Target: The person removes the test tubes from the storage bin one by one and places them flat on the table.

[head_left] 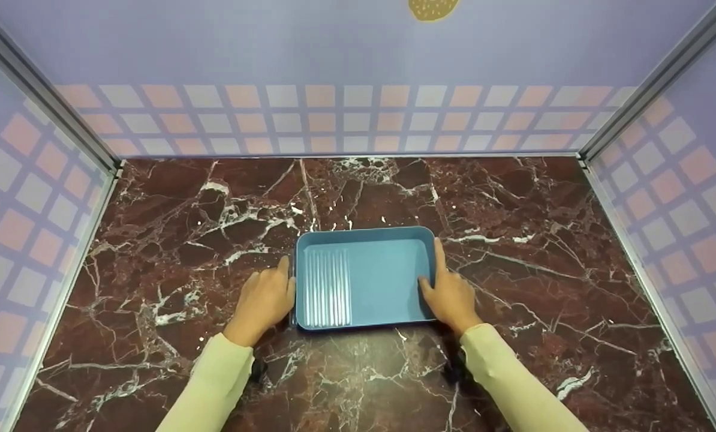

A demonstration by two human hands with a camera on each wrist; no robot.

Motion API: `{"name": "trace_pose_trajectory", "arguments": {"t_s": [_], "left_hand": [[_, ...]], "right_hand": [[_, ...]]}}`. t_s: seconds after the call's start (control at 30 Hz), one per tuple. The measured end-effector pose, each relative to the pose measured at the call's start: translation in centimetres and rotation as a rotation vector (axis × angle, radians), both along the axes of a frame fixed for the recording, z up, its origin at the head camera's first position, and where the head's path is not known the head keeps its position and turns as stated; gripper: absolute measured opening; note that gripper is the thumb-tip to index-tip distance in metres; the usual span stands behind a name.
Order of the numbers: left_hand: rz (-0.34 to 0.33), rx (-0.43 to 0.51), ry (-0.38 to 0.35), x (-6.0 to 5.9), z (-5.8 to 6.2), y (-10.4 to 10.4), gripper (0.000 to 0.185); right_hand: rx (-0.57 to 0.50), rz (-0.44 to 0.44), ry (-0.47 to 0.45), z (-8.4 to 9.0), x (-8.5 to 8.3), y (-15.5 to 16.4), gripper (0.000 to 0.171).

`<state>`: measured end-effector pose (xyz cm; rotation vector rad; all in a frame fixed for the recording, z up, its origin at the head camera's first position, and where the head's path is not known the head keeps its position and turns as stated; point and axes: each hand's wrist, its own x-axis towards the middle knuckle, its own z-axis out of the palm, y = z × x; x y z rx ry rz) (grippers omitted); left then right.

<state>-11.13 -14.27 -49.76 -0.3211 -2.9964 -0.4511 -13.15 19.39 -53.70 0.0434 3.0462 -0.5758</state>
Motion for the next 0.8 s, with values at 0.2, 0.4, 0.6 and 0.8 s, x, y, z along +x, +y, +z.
{"name": "trace_pose_trajectory", "arguments": {"t_s": [0.2, 0.4, 0.6, 0.8], "left_hand": [[0.004, -0.003, 0.003, 0.1, 0.5, 0.1, 0.044], [0.000, -0.005, 0.037, 0.3, 0.9, 0.2, 0.044], [-0.013, -0.011, 0.081, 0.5, 1.3, 0.4, 0.042], [-0.025, -0.026, 0.140, 0.7, 1.4, 0.6, 0.040]], "right_hand": [[0.009, -0.003, 0.010, -0.1, 0.0, 0.0, 0.084], [0.018, -0.011, 0.021, -0.1, 0.0, 0.0, 0.084], [0.011, -0.012, 0.031, -0.2, 0.1, 0.0, 0.083], [0.001, -0.004, 0.043, 0.0, 0.3, 0.0, 0.082]]}}
